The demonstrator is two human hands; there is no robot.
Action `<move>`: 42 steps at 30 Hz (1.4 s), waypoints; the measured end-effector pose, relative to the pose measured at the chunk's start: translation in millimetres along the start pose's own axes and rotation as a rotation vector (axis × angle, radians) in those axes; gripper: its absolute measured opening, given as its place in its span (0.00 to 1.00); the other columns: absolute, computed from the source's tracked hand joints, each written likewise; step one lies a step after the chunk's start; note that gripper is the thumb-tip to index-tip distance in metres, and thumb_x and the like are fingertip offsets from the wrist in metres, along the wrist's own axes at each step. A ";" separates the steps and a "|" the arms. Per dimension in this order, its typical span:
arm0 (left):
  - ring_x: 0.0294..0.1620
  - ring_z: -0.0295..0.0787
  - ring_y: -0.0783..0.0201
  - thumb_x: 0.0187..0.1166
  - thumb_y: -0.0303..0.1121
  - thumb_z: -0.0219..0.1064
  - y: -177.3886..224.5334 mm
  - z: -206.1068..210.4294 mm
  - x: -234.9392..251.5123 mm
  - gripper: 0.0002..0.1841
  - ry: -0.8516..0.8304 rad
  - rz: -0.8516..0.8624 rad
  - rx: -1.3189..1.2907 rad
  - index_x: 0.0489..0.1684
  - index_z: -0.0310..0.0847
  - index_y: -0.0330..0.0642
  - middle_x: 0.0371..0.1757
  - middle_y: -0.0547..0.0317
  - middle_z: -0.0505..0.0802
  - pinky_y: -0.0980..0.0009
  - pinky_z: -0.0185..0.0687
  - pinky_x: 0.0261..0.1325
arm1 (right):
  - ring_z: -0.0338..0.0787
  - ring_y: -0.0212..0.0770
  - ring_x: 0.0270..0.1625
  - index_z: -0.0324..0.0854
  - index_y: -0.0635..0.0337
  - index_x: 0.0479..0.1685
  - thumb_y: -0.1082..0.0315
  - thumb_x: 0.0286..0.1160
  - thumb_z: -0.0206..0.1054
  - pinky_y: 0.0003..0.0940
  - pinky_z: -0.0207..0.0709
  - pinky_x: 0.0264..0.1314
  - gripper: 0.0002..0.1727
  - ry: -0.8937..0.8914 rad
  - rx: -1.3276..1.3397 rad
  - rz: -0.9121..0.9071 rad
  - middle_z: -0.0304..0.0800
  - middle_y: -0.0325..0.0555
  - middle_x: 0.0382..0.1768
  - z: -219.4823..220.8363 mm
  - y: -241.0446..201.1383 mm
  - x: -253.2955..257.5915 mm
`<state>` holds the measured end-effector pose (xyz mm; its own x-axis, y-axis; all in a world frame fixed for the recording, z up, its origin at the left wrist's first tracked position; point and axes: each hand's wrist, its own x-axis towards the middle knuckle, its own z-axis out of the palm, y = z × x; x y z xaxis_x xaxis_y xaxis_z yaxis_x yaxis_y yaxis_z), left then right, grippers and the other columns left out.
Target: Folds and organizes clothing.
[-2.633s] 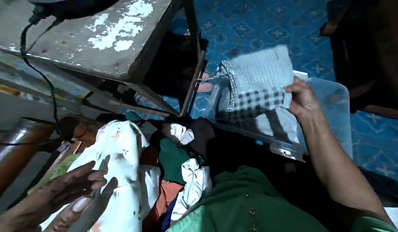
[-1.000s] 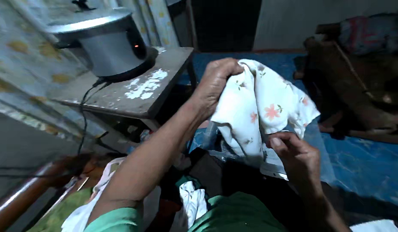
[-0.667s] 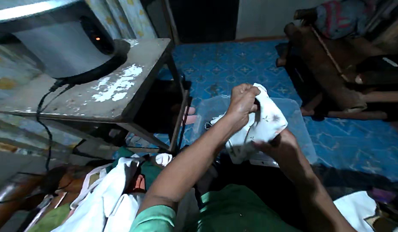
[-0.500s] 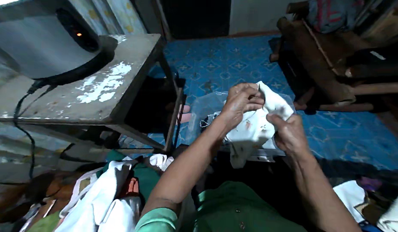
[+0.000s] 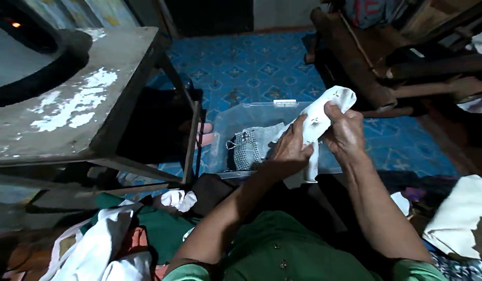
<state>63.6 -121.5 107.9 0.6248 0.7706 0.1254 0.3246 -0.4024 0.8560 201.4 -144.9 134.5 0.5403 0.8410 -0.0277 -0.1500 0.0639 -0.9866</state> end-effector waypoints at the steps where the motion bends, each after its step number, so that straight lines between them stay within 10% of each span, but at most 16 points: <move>1: 0.60 0.89 0.38 0.77 0.24 0.65 1.1 -1.1 0.6 0.38 0.035 -0.004 -0.006 0.91 0.53 0.35 0.62 0.30 0.88 0.41 0.83 0.63 | 0.88 0.25 0.27 0.81 0.46 0.46 0.53 0.88 0.62 0.24 0.86 0.31 0.10 -0.018 0.009 -0.011 0.89 0.29 0.30 0.5 -1.2 -0.2; 7: 0.44 0.93 0.45 0.77 0.15 0.58 -5.6 -24.6 0.6 0.27 0.042 0.068 0.013 0.79 0.73 0.35 0.49 0.36 0.93 0.47 0.88 0.47 | 0.89 0.33 0.16 0.76 0.60 0.44 0.67 0.90 0.58 0.28 0.84 0.13 0.06 -0.041 0.115 0.152 0.91 0.41 0.24 8.4 -11.5 17.5; 21: 0.43 0.92 0.36 0.76 0.18 0.58 -10.4 -78.5 23.9 0.28 0.061 0.078 0.394 0.80 0.74 0.34 0.44 0.33 0.93 0.38 0.82 0.49 | 0.92 0.33 0.29 0.75 0.60 0.49 0.85 0.75 0.57 0.30 0.90 0.31 0.12 -0.107 0.197 0.116 0.89 0.41 0.35 38.0 -4.8 50.6; 28: 0.64 0.87 0.35 0.84 0.26 0.62 -63.7 5.6 39.1 0.32 -0.330 -0.070 0.433 0.91 0.63 0.48 0.70 0.37 0.87 0.36 0.80 0.64 | 0.88 0.37 0.33 0.74 0.66 0.63 0.80 0.76 0.63 0.36 0.87 0.36 0.17 0.038 -0.324 0.265 0.86 0.49 0.42 -55.4 86.2 51.9; 32: 0.83 0.69 0.32 0.87 0.30 0.61 -121.2 26.0 39.9 0.37 -0.718 -0.342 0.417 0.96 0.48 0.47 0.85 0.31 0.70 0.34 0.63 0.81 | 0.87 0.65 0.61 0.65 0.78 0.80 0.75 0.76 0.67 0.59 0.76 0.67 0.32 -0.091 -0.953 0.389 0.84 0.75 0.61 -94.5 111.1 40.7; 37: 0.80 0.70 0.26 0.83 0.31 0.68 -175.2 0.1 27.6 0.35 -0.450 -0.469 0.365 0.91 0.60 0.42 0.84 0.28 0.70 0.32 0.67 0.77 | 0.87 0.65 0.62 0.76 0.70 0.74 0.70 0.84 0.65 0.62 0.76 0.68 0.22 -0.378 -1.026 0.283 0.86 0.69 0.62 -72.5 111.4 55.0; 42: 0.81 0.65 0.22 0.76 0.38 0.76 -209.3 -22.3 34.8 0.39 -0.296 -0.600 0.457 0.90 0.64 0.48 0.91 0.32 0.58 0.27 0.68 0.73 | 0.65 0.75 0.84 0.60 0.63 0.89 0.58 0.76 0.75 0.76 0.62 0.77 0.43 -0.650 -1.161 0.067 0.64 0.72 0.84 -27.9 152.3 105.9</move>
<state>1.6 0.6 -55.7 0.3937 0.7823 -0.4826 0.8821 -0.1738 0.4378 258.8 -61.2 -23.2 0.0204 0.9471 -0.3203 0.8032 -0.2063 -0.5588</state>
